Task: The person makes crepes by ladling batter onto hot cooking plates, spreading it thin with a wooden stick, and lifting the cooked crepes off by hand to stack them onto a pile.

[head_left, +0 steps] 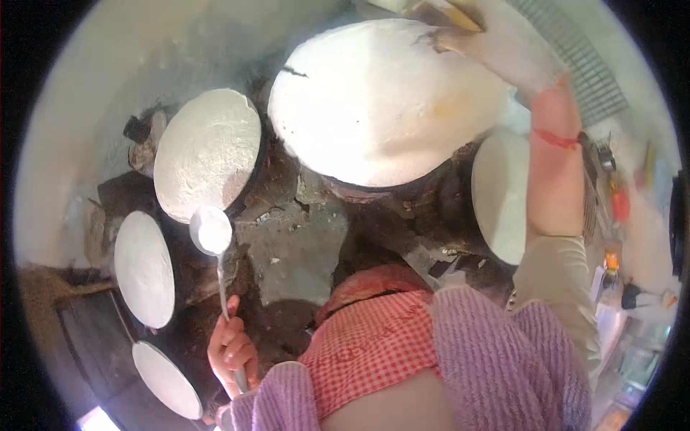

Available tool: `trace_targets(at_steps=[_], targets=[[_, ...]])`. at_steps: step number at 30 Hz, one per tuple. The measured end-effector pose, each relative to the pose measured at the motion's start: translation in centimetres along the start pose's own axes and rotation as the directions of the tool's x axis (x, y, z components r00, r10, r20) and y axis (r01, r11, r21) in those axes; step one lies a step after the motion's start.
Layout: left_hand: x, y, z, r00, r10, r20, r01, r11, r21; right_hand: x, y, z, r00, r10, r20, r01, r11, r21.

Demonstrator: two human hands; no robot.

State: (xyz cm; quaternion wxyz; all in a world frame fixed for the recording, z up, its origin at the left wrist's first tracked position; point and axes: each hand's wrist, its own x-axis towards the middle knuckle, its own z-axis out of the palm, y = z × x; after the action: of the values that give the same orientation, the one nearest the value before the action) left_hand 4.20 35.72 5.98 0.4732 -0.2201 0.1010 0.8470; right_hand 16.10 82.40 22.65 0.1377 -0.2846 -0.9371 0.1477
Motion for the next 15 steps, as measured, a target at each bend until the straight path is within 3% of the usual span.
trace_targets(at_steps=[2,4,8,10,12,13,15], targets=[[0.1,1.2,-1.0,0.997,-0.073,0.019,0.073,0.997,-0.014,-3.8,-3.0,-1.5,0.985,-0.108,-0.136,0.105,0.994,-0.032],[0.1,1.2,-1.6,0.994,-0.100,-0.031,0.100,0.995,-0.006,-6.5,-3.6,-3.7,0.981,0.130,-0.146,-0.114,0.987,0.109],[-0.2,0.1,-1.6,0.981,-0.187,-0.048,0.189,0.981,0.045,-12.3,0.8,-8.3,0.940,0.134,-0.314,-0.108,0.989,0.099],[-0.4,-1.6,-1.3,0.974,-0.219,-0.052,0.223,0.970,0.093,-15.9,1.9,-10.6,0.880,0.251,-0.403,-0.221,0.968,0.120],[-0.3,-3.7,-0.8,0.974,-0.218,-0.064,0.225,0.964,0.141,-18.8,6.4,-13.1,0.837,0.345,-0.424,-0.220,0.922,0.318],[-0.3,-5.1,-0.5,0.971,-0.231,-0.063,0.239,0.958,0.162,-20.1,8.5,-14.6,0.815,0.358,-0.456,-0.234,0.923,0.307],[0.7,-8.1,-0.3,0.971,-0.230,-0.066,0.239,0.951,0.198,-21.6,14.6,-16.6,0.716,0.606,-0.346,-0.484,0.788,0.380]])
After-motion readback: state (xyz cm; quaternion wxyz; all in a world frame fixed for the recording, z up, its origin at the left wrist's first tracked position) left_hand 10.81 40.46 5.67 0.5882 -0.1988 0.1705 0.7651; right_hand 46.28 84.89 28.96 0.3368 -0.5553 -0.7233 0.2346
